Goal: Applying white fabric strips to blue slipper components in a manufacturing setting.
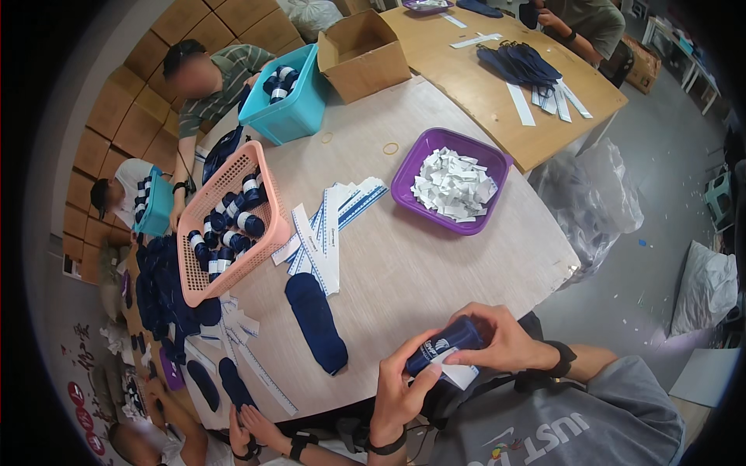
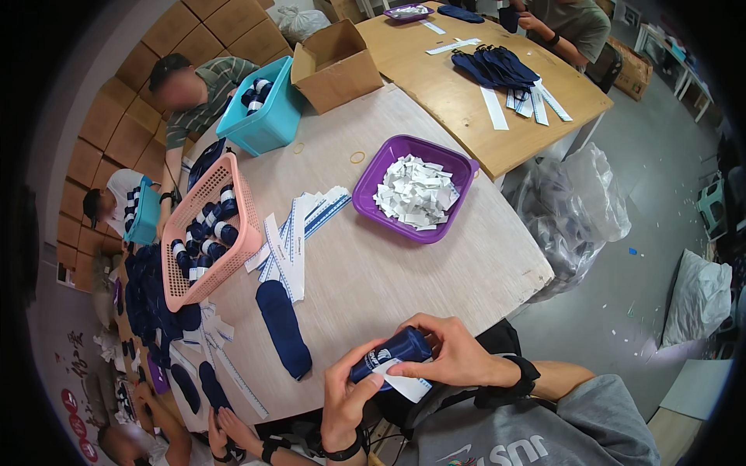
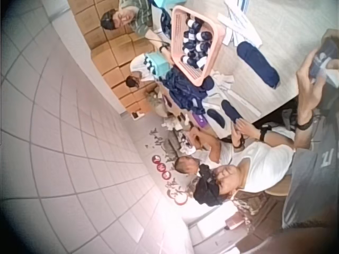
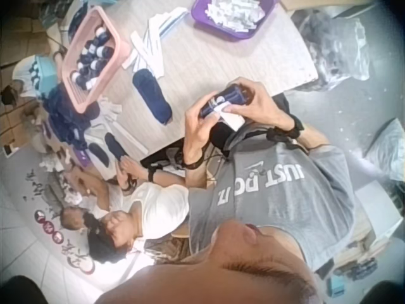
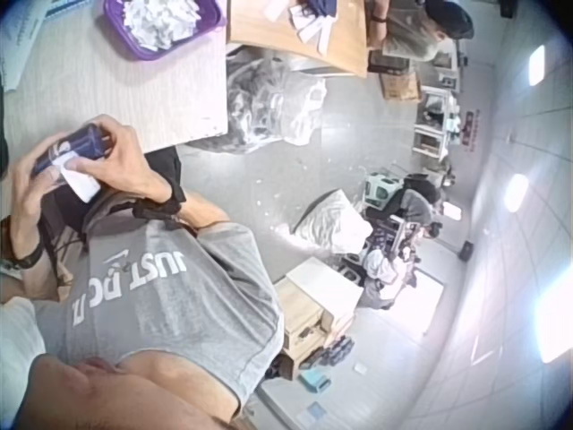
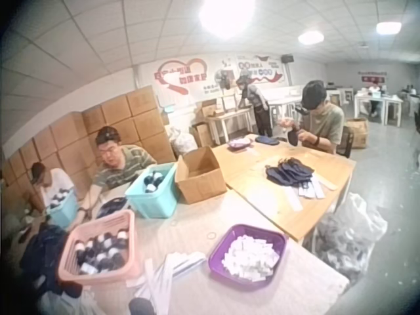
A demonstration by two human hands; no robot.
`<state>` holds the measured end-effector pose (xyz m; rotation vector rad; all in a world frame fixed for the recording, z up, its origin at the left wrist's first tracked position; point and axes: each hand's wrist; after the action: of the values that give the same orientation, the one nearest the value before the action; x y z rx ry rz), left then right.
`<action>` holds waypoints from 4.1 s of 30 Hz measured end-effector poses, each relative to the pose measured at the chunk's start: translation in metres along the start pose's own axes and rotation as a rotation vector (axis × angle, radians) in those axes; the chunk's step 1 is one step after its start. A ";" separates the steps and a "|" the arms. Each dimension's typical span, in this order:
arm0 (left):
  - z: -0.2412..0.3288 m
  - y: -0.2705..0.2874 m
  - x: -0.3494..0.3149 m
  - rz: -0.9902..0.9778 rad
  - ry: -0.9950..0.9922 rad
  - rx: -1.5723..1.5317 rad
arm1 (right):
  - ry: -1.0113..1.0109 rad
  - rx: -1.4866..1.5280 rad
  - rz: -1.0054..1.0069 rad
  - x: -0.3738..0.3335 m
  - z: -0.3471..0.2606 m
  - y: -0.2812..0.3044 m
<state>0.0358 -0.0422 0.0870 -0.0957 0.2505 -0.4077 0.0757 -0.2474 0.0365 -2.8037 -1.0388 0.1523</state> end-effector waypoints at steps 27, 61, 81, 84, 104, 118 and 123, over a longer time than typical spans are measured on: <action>-0.006 -0.048 0.012 0.478 -0.667 1.063 | 0.150 0.337 -0.006 -0.034 -0.005 -0.010; -0.028 -0.029 -0.012 0.129 -0.282 0.279 | -0.299 -0.352 -0.680 0.021 -0.073 0.035; -0.024 -0.004 -0.017 0.092 -0.458 0.484 | -0.313 -0.220 -0.516 0.016 -0.066 0.016; -0.018 -0.007 -0.019 0.131 -0.505 0.631 | -0.316 -0.231 -0.514 0.018 -0.065 0.015; -0.025 -0.009 -0.018 0.143 -0.530 0.647 | -0.345 -0.174 -0.494 0.014 -0.050 0.018; -0.036 -0.009 -0.005 0.109 -0.601 0.949 | -0.032 -0.868 -0.481 0.007 -0.069 0.010; -0.030 -0.017 -0.001 0.156 -0.594 0.899 | 0.088 -1.355 -0.186 0.000 -0.051 -0.003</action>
<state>0.0207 -0.0591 0.0608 0.6755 -0.5195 -0.2907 0.0808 -0.2504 0.0868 -3.6263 -1.8421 -1.0836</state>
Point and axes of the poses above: each hand's wrist, its own x-axis towards the middle knuckle, its own y-axis out of the back of the hand, z = x × y, and after that the axes turned 14 degrees about -z, right-handed
